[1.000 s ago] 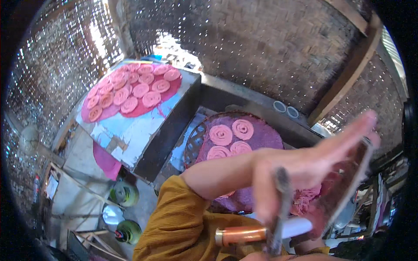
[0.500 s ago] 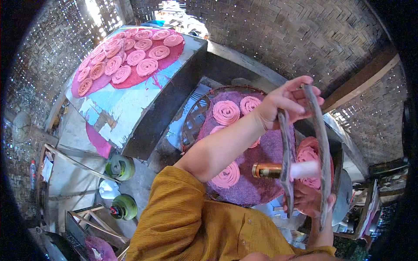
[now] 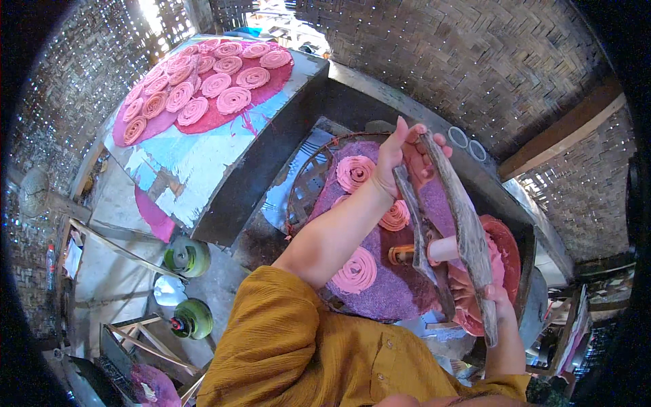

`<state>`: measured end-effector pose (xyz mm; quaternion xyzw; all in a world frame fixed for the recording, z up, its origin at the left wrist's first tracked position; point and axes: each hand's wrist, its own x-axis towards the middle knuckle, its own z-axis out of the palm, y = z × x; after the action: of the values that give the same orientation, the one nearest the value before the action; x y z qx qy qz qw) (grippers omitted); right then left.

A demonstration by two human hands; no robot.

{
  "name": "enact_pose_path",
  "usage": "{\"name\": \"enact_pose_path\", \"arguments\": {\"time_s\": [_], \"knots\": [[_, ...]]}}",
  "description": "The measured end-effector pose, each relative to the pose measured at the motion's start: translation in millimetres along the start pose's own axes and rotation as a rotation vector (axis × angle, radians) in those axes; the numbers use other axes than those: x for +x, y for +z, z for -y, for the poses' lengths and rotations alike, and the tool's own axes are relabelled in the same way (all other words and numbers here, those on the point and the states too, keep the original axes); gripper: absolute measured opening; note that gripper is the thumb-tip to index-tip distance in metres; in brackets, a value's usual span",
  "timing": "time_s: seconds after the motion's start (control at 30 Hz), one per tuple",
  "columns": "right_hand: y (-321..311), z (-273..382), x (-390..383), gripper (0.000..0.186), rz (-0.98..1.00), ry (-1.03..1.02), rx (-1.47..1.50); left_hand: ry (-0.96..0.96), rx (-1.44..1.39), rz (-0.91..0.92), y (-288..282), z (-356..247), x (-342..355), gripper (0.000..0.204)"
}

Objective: The person uses a wooden extruder tool to pipe pink dough into rose shapes onto a purple mat. They repeatedly fill the tool with dough from a red bowl and press it through the nozzle to form spirals, arranging the finished cakes on the mat.

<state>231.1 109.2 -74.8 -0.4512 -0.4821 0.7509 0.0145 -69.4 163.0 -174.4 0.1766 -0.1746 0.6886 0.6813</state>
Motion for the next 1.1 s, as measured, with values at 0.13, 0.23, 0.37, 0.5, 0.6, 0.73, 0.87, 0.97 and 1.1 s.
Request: {"name": "enact_pose_path", "arguments": {"time_s": [0.13,0.23,0.37,0.5,0.6,0.73,0.87,0.97,1.1], "knots": [[-2.6,6.7,-15.8,0.091,-0.065,-0.029,0.004,0.079,0.032,0.084,18.2,8.7,4.8,0.036],[3.2,8.1,-12.1,0.091,-0.101,-0.037,-0.003,0.087,0.026,0.164,32.9,1.0,13.2,0.038],[15.5,13.7,-13.2,0.092,-0.021,-0.058,-0.012,0.049,0.01,0.242,50.5,-0.6,6.0,0.042],[24.0,22.3,-27.5,0.093,-0.047,-0.098,-0.009,0.068,-0.02,0.285,60.8,6.1,4.5,0.044],[33.8,26.5,-32.1,0.095,-0.018,-0.122,-0.005,0.064,-0.005,0.36,78.5,-6.2,10.6,0.045],[44.3,25.0,-29.2,0.087,0.007,-0.219,-0.071,0.062,0.012,0.348,85.8,-1.9,-2.5,0.045],[41.7,28.1,-43.2,0.089,-0.15,-0.283,-0.148,0.059,-0.073,0.452,84.9,12.2,4.7,0.046],[44.3,35.7,-41.9,0.097,-0.141,-0.281,-0.174,0.097,-0.014,0.549,93.6,-1.6,15.9,0.047],[55.3,35.3,-27.4,0.105,-0.09,-0.395,-0.151,0.054,-0.027,0.558,108.6,-16.3,12.9,0.05]]}}
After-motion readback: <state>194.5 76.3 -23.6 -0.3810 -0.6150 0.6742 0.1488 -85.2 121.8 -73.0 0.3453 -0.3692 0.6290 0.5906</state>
